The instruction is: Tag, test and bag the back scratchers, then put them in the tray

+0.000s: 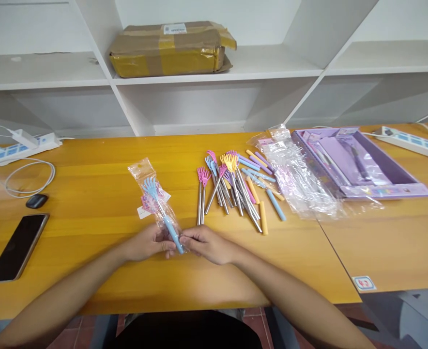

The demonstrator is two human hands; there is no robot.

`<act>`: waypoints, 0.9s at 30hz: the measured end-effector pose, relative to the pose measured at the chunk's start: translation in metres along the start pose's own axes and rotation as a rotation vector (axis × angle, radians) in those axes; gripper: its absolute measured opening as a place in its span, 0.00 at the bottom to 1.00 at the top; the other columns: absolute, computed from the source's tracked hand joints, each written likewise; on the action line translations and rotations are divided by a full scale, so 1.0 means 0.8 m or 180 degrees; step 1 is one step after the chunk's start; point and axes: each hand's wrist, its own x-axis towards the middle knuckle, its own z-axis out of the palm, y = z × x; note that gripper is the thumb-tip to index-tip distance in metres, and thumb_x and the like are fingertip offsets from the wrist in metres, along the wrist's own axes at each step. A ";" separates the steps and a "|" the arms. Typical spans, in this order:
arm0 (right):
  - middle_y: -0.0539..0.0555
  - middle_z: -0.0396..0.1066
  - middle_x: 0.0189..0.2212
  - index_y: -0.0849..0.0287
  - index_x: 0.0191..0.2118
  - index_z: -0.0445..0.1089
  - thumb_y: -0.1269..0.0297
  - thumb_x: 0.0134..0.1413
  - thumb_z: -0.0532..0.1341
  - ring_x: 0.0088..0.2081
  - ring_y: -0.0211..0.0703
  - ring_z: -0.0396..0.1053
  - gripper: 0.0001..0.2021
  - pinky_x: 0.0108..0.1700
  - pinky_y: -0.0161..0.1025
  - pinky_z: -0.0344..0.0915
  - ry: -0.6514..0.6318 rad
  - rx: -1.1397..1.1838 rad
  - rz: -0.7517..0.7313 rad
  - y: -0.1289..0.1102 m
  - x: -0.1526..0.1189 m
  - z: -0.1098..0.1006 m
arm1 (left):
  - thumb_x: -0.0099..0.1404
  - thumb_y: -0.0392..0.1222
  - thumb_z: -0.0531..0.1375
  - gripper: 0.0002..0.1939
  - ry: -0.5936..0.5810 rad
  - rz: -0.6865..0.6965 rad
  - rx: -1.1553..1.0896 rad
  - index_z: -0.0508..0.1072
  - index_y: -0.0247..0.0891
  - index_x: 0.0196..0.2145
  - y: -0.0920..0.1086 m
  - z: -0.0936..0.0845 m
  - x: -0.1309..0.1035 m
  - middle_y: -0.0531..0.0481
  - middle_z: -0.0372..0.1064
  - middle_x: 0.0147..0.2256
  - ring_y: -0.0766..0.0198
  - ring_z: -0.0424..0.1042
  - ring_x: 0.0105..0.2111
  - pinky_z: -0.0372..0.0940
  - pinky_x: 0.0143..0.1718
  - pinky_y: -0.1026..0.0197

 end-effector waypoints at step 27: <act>0.49 0.62 0.24 0.56 0.26 0.62 0.57 0.76 0.51 0.27 0.38 0.57 0.22 0.34 0.38 0.54 -0.0196 -0.1796 -0.0274 -0.029 -0.010 -0.021 | 0.66 0.57 0.71 0.22 0.1116 0.0510 -0.0420 0.75 0.35 0.45 -0.015 -0.016 0.007 0.49 0.76 0.34 0.62 0.76 0.32 0.70 0.37 0.59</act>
